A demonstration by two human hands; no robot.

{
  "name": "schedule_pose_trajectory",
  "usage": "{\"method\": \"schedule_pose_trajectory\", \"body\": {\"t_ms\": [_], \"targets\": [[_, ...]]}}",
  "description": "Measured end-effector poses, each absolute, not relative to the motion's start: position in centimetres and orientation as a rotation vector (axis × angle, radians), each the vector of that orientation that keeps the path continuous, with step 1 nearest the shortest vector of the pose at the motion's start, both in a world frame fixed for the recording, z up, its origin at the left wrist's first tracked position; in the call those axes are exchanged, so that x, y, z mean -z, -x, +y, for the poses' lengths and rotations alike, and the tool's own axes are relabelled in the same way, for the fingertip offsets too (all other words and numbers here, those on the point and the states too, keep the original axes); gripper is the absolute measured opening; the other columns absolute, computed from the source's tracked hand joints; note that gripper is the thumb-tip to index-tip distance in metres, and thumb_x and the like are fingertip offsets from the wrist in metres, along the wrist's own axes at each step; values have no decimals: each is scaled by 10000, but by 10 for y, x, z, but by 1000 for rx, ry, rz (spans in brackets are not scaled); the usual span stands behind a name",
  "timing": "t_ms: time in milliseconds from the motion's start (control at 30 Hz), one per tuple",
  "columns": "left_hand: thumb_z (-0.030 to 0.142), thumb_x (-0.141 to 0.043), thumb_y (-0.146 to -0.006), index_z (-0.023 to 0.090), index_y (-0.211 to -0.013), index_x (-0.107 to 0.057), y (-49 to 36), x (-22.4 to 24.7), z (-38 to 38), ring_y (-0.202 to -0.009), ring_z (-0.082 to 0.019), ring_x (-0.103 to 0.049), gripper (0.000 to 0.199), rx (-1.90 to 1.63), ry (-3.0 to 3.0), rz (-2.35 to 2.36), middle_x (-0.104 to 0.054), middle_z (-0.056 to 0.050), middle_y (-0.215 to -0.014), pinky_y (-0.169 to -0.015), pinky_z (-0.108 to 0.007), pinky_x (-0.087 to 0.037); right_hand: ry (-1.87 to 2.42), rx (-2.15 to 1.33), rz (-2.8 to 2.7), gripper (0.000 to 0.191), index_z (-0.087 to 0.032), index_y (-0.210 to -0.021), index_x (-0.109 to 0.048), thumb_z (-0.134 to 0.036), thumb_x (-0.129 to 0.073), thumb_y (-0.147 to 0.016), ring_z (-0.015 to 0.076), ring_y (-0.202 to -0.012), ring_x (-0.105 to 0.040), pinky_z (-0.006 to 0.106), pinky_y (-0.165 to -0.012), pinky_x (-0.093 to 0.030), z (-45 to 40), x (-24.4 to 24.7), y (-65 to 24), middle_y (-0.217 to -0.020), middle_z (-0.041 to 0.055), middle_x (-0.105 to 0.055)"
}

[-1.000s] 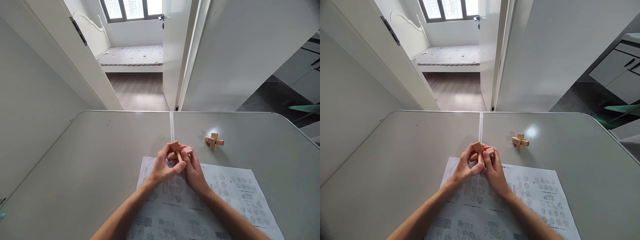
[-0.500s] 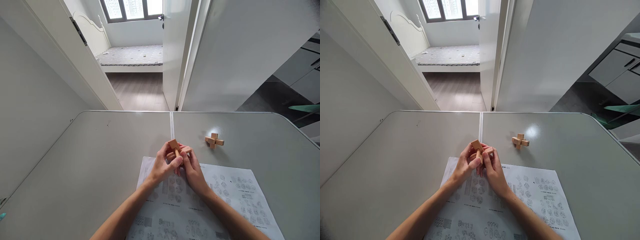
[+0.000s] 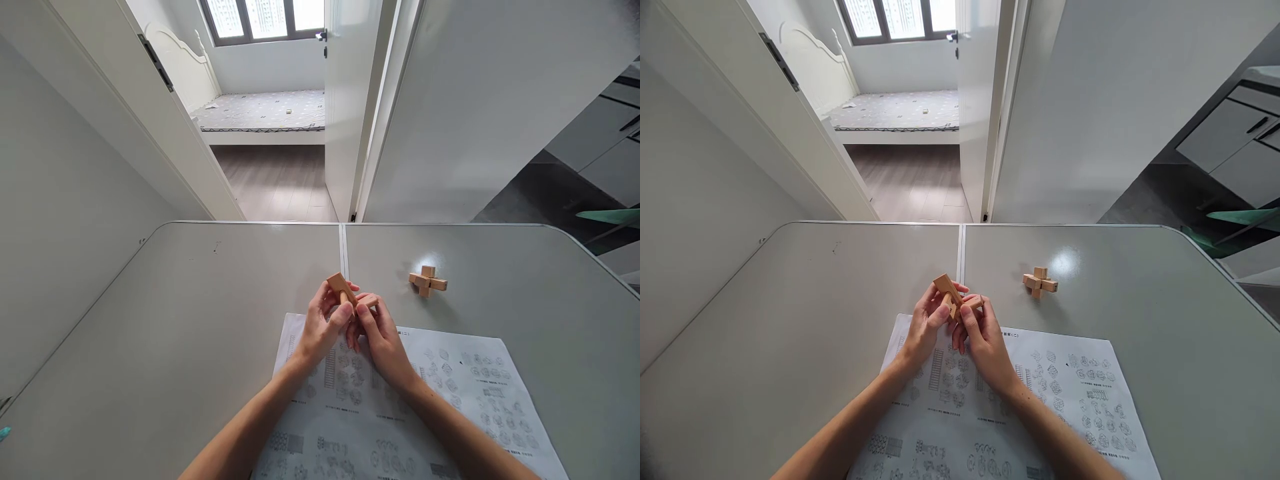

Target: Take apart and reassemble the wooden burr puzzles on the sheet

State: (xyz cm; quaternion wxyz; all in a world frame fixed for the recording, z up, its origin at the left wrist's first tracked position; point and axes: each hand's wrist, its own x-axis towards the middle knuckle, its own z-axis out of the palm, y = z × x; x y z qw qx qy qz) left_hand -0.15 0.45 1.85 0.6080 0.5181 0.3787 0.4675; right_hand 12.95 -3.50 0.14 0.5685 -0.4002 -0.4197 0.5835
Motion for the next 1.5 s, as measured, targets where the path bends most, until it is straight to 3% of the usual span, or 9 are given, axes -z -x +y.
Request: {"method": "schedule_pose_trajectory", "body": {"t_ms": [467,833,1500], "targets": [[695,-638,-914,200,-1138,-645,1,-25,4,-1034,-261,-717,543,-1159,-1135,925,-705,-110,-1217,-934,-392,-582,972,-1412,-1023,305,-245,-1046,-555,-546,-544,-1093,131,-530,-552,268,-509,-466,-36,-2,-131,-704,-47,-607],[677,-550,-954,227,-1108,-632,2,-18,10,-916,-196,-652,483,-1213,-923,915,-653,-65,-1149,-842,-341,-587,995,-1423,-1139,307,-243,-955,-526,-521,-571,-1080,122,-516,-503,257,-525,-433,-38,1,-131,-614,-62,-583],[709,-605,-914,213,-1111,-634,3,-17,10,-827,-174,-602,534,-1140,-1042,977,-664,-68,-1101,-757,-300,-529,1133,-1371,-1275,446,-259,-794,-459,-610,-545,-1055,124,-483,-373,271,-479,-315,-41,4,-130,-560,-77,-436]]}}
